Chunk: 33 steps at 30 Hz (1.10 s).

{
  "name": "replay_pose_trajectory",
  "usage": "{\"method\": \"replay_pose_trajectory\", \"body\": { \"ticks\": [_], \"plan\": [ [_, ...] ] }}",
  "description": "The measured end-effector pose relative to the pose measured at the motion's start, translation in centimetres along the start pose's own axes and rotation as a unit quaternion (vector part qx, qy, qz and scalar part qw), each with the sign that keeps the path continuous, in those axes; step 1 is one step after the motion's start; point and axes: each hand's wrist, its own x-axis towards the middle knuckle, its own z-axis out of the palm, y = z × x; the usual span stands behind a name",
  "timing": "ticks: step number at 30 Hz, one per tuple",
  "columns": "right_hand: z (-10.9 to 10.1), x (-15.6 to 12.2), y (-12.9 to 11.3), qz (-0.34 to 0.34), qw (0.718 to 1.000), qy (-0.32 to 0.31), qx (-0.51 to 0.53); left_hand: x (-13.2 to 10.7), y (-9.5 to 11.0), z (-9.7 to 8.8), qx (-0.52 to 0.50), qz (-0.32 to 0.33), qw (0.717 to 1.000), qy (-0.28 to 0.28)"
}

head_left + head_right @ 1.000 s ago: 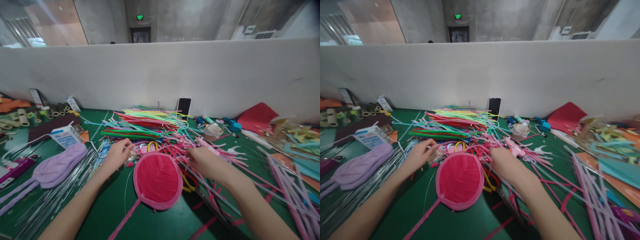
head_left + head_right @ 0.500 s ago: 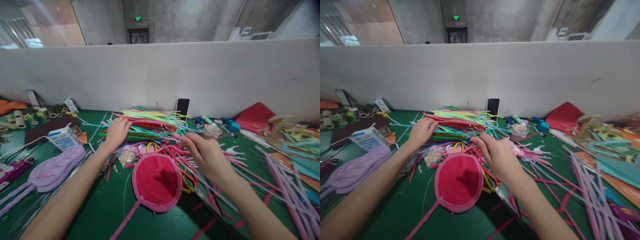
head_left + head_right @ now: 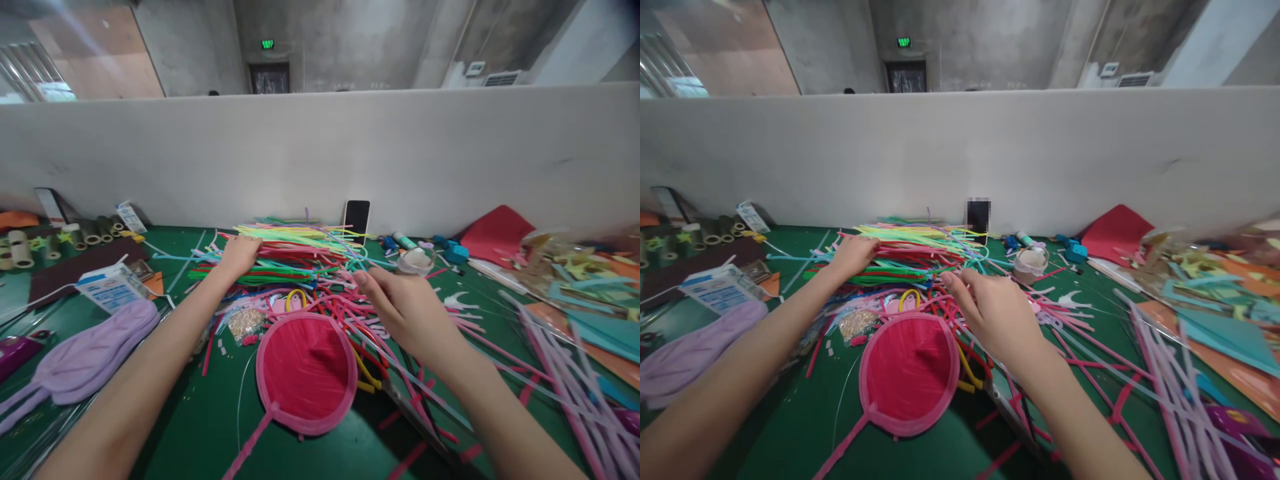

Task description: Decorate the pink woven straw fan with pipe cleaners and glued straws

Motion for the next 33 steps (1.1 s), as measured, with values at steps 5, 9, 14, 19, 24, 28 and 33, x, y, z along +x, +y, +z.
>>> {"method": "replay_pose_trajectory", "body": {
  "ticks": [5, 9, 14, 19, 24, 28, 33],
  "plan": [
    [-0.6, 0.2, 0.4, 0.026, 0.999, 0.003, -0.022, -0.2, -0.8, -1.1, -0.006, 0.021, 1.000, 0.012],
    [-1.1, 0.4, 0.7, 0.041, 0.998, 0.002, -0.047, -0.4, -1.7, -1.5, -0.028, 0.025, 0.999, 0.007],
    [-1.9, 0.2, 1.5, 0.041, 0.993, -0.067, -0.090, -1.1, -1.9, -2.1, -0.051, 0.038, 0.998, 0.011],
    [-2.2, -0.5, 2.2, 0.049, 0.978, -0.176, -0.096, -2.7, 0.0, -2.2, -0.084, 0.129, 0.988, -0.004],
    [-1.9, -0.9, 2.1, 0.052, 0.973, -0.201, -0.098, -3.0, 1.8, -1.7, -0.093, 0.153, 0.983, -0.038],
    [-1.7, -1.0, 2.1, 0.058, 0.968, -0.229, -0.081, -1.9, 2.1, -1.5, -0.088, 0.071, 0.993, 0.019],
    [-1.7, -0.8, 2.5, 0.062, 0.967, -0.231, -0.082, -1.4, 2.5, -1.7, -0.132, -0.004, 0.991, 0.037]
  ]
}}
